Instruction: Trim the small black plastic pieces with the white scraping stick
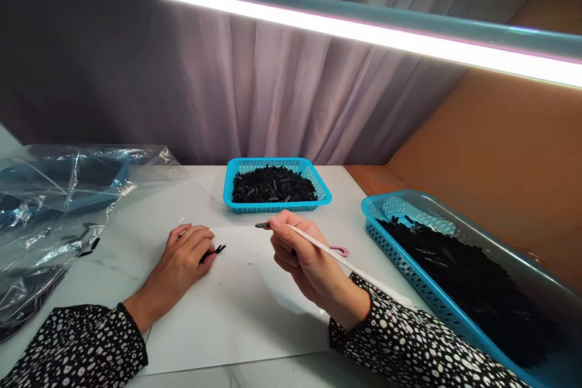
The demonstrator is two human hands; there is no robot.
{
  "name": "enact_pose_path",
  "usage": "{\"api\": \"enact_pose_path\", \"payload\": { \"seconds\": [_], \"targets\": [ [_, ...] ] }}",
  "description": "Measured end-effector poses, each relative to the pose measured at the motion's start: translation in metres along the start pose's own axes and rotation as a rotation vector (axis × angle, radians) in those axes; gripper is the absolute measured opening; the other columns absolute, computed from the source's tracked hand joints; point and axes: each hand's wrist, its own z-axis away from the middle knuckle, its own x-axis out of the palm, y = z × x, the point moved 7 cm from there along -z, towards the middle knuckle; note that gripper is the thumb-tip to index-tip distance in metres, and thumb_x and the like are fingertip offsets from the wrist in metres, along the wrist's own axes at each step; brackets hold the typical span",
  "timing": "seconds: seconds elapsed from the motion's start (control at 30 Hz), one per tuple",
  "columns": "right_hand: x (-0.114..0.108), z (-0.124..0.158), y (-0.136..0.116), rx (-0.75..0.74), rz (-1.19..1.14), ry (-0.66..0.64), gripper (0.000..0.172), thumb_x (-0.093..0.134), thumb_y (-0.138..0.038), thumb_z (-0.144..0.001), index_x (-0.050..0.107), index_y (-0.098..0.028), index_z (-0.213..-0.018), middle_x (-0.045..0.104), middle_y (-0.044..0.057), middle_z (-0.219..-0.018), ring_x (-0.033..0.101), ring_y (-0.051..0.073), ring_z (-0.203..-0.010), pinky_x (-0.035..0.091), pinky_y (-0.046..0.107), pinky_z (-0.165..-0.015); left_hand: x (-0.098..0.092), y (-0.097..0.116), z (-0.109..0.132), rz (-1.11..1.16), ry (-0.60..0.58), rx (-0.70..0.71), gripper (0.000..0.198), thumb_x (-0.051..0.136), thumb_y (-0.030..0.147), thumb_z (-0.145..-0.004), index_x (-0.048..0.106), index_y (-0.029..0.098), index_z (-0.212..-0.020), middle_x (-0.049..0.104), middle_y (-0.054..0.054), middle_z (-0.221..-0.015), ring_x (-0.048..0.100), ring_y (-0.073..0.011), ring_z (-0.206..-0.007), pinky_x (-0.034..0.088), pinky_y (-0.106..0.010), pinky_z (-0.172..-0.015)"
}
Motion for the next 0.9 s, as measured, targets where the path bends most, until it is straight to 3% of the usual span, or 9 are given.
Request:
{"api": "enact_pose_path", "payload": {
  "seconds": [0.13, 0.23, 0.3, 0.43, 0.6, 0.77, 0.9],
  "targets": [
    [-0.005, -0.006, 0.018, 0.012, -0.034, -0.034, 0.024, 0.064, -0.038, -0.079, 0.052, -0.02, -0.069, 0.048, -0.008, -0.055, 0.027, 0.005, -0.04, 0.011, 0.021, -0.039, -0.009, 0.005, -0.005, 0.176, 0.058, -0.156, 0.013, 0.055, 0.021, -0.087, 0.062, 0.022, -0.076, 0.079, -0.008, -0.11, 0.068, -0.0276, -0.109, 0.046, -0.046, -0.098],
    [-0.008, -0.012, 0.041, 0.05, 0.019, -0.056, 0.025, 0.059, -0.04, -0.083, 0.052, -0.02, -0.069, 0.057, -0.004, -0.06, 0.027, 0.005, -0.039, 0.011, 0.021, -0.038, -0.004, 0.012, -0.009, 0.375, -0.009, -0.32, 0.014, 0.055, 0.025, -0.086, 0.063, 0.022, -0.075, 0.081, -0.007, -0.104, 0.072, -0.02, -0.081, 0.054, -0.032, -0.07],
    [-0.01, -0.016, 0.052, 0.04, 0.104, -0.055, 0.03, 0.064, -0.044, -0.083, 0.053, -0.02, -0.071, 0.06, -0.003, -0.063, 0.029, 0.005, -0.041, 0.015, 0.021, -0.04, 0.005, 0.016, -0.01, 0.51, -0.072, -0.41, 0.014, 0.056, 0.027, -0.087, 0.062, 0.021, -0.075, 0.081, -0.007, -0.1, 0.071, -0.0172, -0.071, 0.053, -0.028, -0.063],
    [-0.025, -0.023, 0.049, -0.12, 0.376, 0.039, 0.034, 0.075, -0.05, -0.079, 0.061, -0.019, -0.074, 0.05, -0.006, -0.056, 0.034, 0.008, -0.047, 0.023, 0.023, -0.044, 0.017, 0.015, -0.009, 0.651, -0.049, -0.477, 0.015, 0.061, 0.029, -0.085, 0.063, 0.02, -0.074, 0.079, -0.005, -0.086, 0.072, -0.0189, -0.078, 0.054, -0.029, -0.068],
    [-0.043, -0.025, 0.036, -0.214, 0.506, 0.121, 0.031, 0.069, -0.049, -0.085, 0.072, -0.019, -0.081, 0.044, -0.006, -0.053, 0.034, 0.011, -0.05, 0.027, 0.026, -0.047, 0.028, 0.009, -0.006, 0.892, 0.002, -0.591, 0.021, 0.067, 0.038, -0.085, 0.072, 0.017, -0.085, 0.07, -0.002, -0.068, 0.062, -0.0139, -0.057, 0.046, -0.023, -0.048],
    [-0.037, -0.021, 0.041, -0.26, 0.614, 0.025, 0.019, 0.072, -0.034, -0.083, 0.082, -0.022, -0.093, 0.061, -0.001, -0.066, 0.046, 0.014, -0.058, 0.038, 0.029, -0.057, 0.036, 0.016, -0.006, 1.101, -0.017, -0.648, 0.035, 0.066, 0.032, -0.086, 0.07, 0.015, -0.115, 0.077, -0.006, -0.081, 0.073, -0.019, -0.073, 0.06, -0.034, -0.075],
    [-0.035, -0.019, 0.043, -0.298, 0.698, -0.002, 0.025, 0.07, -0.031, -0.084, 0.082, -0.022, -0.104, 0.07, 0.002, -0.072, 0.053, 0.016, -0.062, 0.045, 0.03, -0.062, 0.038, 0.022, -0.006, 1.094, -0.051, -0.629, 0.045, 0.066, 0.031, -0.087, 0.062, 0.014, -0.127, 0.074, -0.004, -0.078, 0.074, -0.021, -0.079, 0.06, -0.035, -0.076]
  ]
}}
